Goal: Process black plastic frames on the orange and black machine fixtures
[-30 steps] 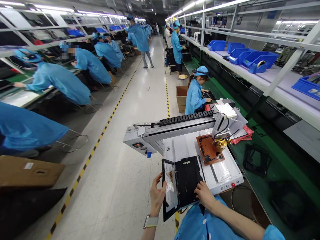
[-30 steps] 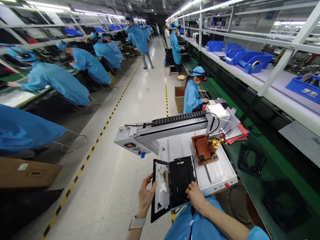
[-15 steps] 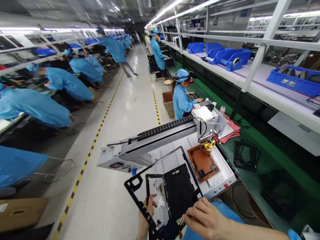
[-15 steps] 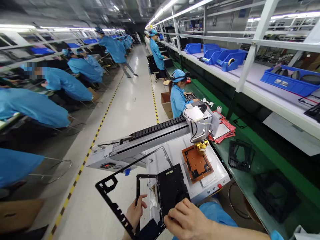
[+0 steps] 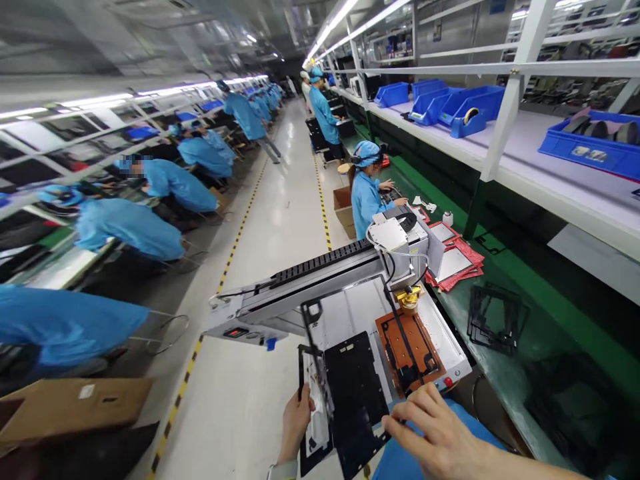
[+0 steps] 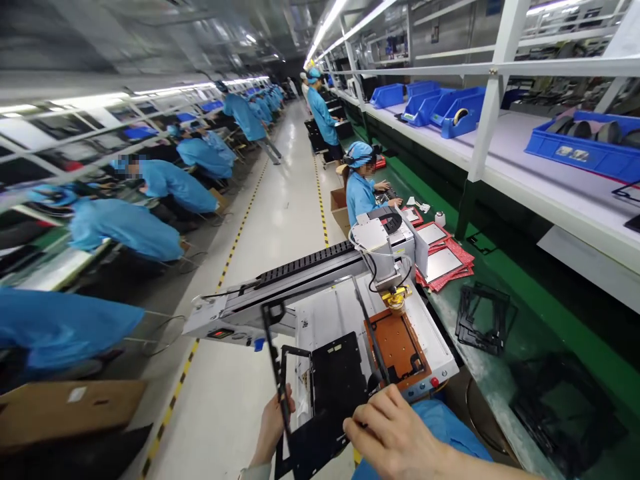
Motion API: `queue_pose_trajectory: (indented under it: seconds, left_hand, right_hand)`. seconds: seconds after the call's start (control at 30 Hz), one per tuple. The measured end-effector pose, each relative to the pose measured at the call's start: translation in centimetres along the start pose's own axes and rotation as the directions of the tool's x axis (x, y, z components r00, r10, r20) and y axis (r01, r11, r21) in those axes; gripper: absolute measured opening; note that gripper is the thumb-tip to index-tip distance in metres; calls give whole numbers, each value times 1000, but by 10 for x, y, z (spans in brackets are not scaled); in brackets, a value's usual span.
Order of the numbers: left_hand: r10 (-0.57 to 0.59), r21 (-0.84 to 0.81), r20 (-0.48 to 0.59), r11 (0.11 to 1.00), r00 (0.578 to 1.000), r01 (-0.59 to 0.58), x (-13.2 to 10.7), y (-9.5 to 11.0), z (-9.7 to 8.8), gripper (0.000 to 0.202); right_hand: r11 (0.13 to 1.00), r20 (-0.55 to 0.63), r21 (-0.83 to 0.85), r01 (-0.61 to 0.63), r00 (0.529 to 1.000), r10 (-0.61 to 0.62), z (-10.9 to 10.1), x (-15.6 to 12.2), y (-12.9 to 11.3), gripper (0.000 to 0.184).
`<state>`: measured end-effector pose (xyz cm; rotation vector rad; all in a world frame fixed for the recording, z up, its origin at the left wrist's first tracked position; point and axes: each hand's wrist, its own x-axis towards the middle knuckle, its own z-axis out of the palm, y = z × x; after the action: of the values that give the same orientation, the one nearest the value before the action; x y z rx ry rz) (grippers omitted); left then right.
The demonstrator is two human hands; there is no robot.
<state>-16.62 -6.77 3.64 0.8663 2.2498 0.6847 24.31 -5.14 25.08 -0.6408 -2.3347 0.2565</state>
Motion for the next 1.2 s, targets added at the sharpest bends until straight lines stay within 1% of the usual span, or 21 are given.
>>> queue_pose_trajectory:
  seconds: [0.07,0.2,0.37,0.43,0.57,0.63,0.73,0.87,1.0,1.1,1.2]
  left_hand:
    - [1,39,8,999,1000,-1,-3,6,7,71]
    - [-52,101,15,994,999,50,-5,11,18,67]
    - [-88,117,34,990,996,83,-7,20,26,57]
    - [-95,147,45,985,994,87,-8,26,28,54]
    - [-138,239,42,963,990,124,-13,35,36,52]
    - [-151,265,30,954,988,138,-14,36,40,53]
    - [-157,306,24,941,987,142,-15,36,45,55]
    - [-185,356,22,920,983,165,-16,37,50,56]
    - [-184,360,26,919,983,163,-18,39,52,55]
    - [-189,366,21,915,982,168,-20,40,53,54]
    - [-194,372,17,912,981,174,-19,39,53,54]
  right_hand:
    - [999,-25,7,-40,999,40,-7,-5,12,35]
    - [994,-52,2,-106,993,106,-28,-10,33,38]
    - [990,-75,-33,-137,988,134,-58,-14,55,41]
    - [985,-95,-27,-168,982,164,-69,-15,63,38]
    - [959,-105,62,-278,953,283,-92,-18,80,24]
    - [937,-88,107,-333,935,343,-103,-21,88,19]
    - [908,-82,160,-387,911,403,-117,-28,98,18]
    - [885,-109,181,-430,885,452,-128,-38,107,17]
    - [873,-143,185,-451,866,478,-135,-45,113,14]
    - [861,-169,195,-469,849,501,-137,-50,117,14]
    - [840,-183,215,-498,824,536,-134,-56,122,14]
